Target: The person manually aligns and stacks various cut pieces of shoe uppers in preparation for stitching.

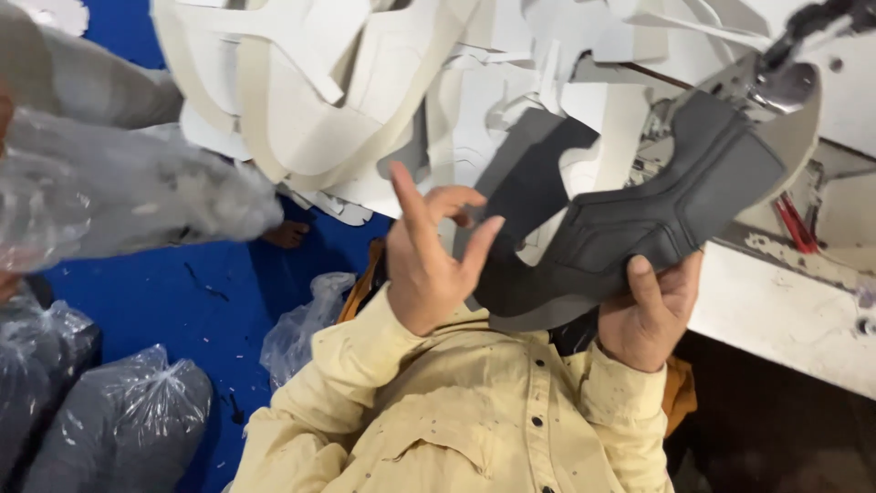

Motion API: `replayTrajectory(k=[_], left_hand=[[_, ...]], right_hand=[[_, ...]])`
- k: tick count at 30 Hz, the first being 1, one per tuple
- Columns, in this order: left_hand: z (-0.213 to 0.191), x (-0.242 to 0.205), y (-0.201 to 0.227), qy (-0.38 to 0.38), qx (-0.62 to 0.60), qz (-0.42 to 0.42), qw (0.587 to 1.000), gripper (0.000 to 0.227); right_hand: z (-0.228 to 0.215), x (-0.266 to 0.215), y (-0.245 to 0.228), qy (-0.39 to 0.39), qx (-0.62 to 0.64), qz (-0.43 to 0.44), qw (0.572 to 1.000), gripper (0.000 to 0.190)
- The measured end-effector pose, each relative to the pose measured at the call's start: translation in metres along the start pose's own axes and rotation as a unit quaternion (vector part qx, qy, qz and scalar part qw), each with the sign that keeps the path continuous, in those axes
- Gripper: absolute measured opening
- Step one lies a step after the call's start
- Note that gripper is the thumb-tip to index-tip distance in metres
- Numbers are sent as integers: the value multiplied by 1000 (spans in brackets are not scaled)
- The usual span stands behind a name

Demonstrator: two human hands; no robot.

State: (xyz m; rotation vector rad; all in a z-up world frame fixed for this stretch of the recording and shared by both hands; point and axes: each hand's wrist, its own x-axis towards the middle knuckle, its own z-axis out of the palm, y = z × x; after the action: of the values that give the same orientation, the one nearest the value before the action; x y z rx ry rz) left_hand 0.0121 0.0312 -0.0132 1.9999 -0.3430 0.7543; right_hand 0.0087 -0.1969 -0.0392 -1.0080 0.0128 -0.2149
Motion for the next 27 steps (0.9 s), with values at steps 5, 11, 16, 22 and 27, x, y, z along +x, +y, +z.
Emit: replayTrajectory(k=[5, 11, 16, 22, 27], left_hand=[[-5, 7, 16, -44, 36, 58, 997, 111], [12, -12, 23, -98, -34, 138, 985, 74], [13, -22, 26, -169, -82, 117, 975, 25], [18, -15, 28, -111, -46, 34, 992, 27], [17, -10, 28, -131, -1, -31, 991, 52]], right_hand=[[-13, -1, 8, 5, 7, 10, 1000, 68], [-2, 0, -1, 0, 4, 25, 1000, 67], [-4, 1, -1, -1, 7, 20, 1000, 68], [-4, 1, -3, 0, 9, 15, 1000, 68], [1, 3, -5, 2, 18, 18, 1000, 70]])
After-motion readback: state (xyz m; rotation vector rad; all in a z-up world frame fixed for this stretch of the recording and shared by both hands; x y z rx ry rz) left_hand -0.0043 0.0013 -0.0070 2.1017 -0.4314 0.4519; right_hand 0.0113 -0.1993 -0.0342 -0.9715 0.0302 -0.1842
